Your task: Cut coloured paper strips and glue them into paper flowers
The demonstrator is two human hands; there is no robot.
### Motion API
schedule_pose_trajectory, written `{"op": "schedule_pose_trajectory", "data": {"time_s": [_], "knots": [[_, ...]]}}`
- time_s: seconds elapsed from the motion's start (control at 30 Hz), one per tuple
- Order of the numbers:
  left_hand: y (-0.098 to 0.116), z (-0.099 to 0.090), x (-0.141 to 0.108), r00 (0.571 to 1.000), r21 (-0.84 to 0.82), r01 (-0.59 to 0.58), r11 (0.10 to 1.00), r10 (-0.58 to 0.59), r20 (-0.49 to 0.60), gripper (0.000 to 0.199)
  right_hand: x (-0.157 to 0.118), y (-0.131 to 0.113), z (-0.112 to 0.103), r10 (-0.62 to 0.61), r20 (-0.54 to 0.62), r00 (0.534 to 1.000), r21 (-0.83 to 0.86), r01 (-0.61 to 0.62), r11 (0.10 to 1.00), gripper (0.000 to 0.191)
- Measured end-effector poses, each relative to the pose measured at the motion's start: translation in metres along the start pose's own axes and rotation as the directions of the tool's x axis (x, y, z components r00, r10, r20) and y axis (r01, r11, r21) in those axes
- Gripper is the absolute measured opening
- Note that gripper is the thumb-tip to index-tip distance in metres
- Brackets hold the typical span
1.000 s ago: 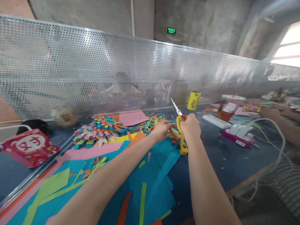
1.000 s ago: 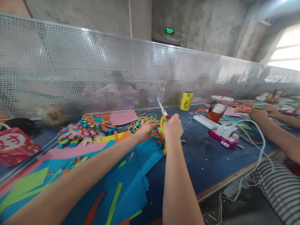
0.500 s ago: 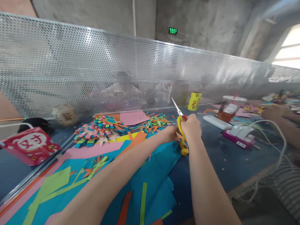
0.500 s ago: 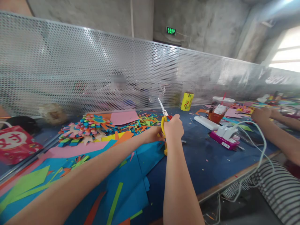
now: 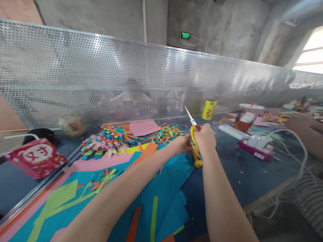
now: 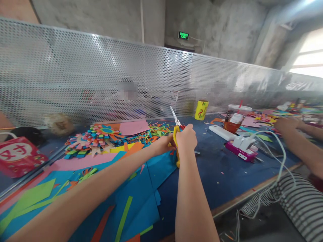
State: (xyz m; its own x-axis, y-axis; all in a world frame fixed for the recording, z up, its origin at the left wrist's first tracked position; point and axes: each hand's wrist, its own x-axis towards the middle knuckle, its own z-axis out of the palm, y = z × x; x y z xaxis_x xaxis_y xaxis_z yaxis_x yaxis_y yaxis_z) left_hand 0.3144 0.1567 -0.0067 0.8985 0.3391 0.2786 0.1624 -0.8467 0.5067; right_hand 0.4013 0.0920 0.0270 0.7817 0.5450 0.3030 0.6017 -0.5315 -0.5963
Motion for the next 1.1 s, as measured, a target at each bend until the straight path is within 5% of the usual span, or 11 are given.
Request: {"op": "schedule_pose_trajectory", "data": {"time_s": [0.33,0.87,0.97,1.1], "knots": [[0.003,0.001,-0.022,1.0,-0.01,0.004,1.0,-0.004,0.024,0.045,-0.001,0.0,0.001,-0.014,0.003,1.0,0.007,0.014,1.0,0.031],[-0.001,0.022,-0.011,0.99,-0.203,0.052,0.978,-0.077,-0.121,0.045,0.001,0.001,0.003,-0.029,0.023,0.999,-0.009,0.029,1.0,0.027],[0.003,0.01,-0.014,0.987,-0.224,0.058,0.973,-0.09,-0.136,0.04,0.001,0.001,0.003,-0.035,0.021,0.999,-0.01,0.036,0.999,0.027],[0.01,-0.03,-0.038,0.965,-0.292,0.091,0.952,-0.157,-0.211,0.038,0.0,0.0,0.005,-0.076,0.028,0.997,-0.002,0.076,0.997,0.025]]}}
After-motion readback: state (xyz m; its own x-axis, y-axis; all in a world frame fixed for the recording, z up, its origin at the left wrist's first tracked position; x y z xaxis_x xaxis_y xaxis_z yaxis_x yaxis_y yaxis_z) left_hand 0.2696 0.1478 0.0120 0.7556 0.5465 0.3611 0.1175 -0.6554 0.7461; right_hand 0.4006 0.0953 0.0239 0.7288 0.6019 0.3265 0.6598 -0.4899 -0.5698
